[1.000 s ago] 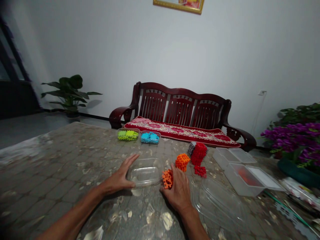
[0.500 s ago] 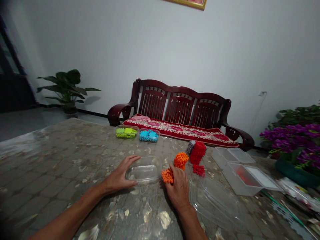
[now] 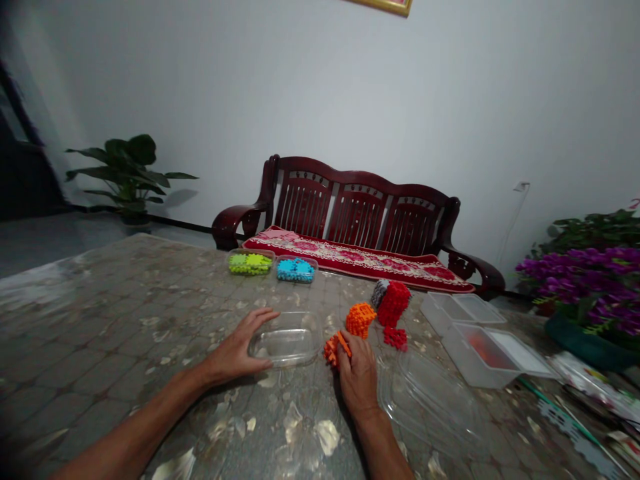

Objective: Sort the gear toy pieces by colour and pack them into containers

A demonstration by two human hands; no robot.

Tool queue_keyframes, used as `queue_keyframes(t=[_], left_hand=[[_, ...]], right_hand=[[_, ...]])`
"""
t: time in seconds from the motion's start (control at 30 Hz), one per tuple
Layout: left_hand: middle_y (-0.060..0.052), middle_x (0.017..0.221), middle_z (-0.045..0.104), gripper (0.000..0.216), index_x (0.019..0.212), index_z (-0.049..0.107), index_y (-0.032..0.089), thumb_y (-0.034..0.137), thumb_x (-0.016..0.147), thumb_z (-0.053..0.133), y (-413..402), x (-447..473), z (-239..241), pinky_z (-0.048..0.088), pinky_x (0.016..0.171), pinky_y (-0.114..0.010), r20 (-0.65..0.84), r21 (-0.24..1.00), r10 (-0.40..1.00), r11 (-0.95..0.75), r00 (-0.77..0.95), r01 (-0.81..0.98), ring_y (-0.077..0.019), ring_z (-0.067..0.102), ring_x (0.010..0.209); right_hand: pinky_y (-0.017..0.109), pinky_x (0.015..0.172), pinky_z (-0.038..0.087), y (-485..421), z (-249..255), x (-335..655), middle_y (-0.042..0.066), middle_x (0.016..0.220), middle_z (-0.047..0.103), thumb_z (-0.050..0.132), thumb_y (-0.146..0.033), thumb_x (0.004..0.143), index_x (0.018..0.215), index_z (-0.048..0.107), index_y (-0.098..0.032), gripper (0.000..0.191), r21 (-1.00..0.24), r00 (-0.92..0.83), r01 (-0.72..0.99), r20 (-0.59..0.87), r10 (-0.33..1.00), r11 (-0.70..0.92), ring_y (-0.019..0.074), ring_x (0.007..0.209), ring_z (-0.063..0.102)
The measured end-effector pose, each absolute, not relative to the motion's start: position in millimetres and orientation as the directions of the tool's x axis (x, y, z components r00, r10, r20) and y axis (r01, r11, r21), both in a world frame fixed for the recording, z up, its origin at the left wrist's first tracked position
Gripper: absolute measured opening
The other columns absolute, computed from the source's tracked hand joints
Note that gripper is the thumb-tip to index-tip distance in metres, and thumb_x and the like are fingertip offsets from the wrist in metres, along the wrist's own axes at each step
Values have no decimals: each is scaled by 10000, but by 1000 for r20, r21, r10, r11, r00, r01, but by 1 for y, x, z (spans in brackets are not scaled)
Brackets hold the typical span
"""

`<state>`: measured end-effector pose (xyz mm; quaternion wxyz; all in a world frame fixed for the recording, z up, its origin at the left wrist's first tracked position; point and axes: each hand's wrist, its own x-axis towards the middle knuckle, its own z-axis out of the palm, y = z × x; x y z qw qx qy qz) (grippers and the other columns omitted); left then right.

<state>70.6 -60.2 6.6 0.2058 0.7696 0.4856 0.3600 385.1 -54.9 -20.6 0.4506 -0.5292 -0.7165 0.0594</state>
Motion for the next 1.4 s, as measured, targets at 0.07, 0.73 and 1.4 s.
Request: queue_keyframes(t=[0.07,0.73,1.4], left_hand=[[-136,1534,461,873,1468,517,242,262,653,829,-60,71,6,373,1231,-533,345,671,899,-436,268,599,-357,438,1463],[-130,1558,438,813,1440,556,262,254,673,825,-60,73,8,383,1220,-533,335,668,900,-437,281,603,-358,425,1479],[-136,1575,435,779,1403,590,238,225,661,827,-60,74,12,376,1234,-520,314,691,908,-419,278,589,-359,420,1491]], right_hand=[[421,1003,494,-55,-20,384,110,1197,741,481,-405,1004,1200,730,-215,370,-557,-22,720,579,815,415,256,1117,653],[399,934,503,-45,-10,400,120,1025,711,515,-422,914,1052,775,-182,380,-694,292,649,606,739,312,264,1000,637],[462,1020,456,-59,-3,409,98,1148,750,503,-265,780,1142,750,-205,442,-441,104,874,581,807,205,292,1091,620]])
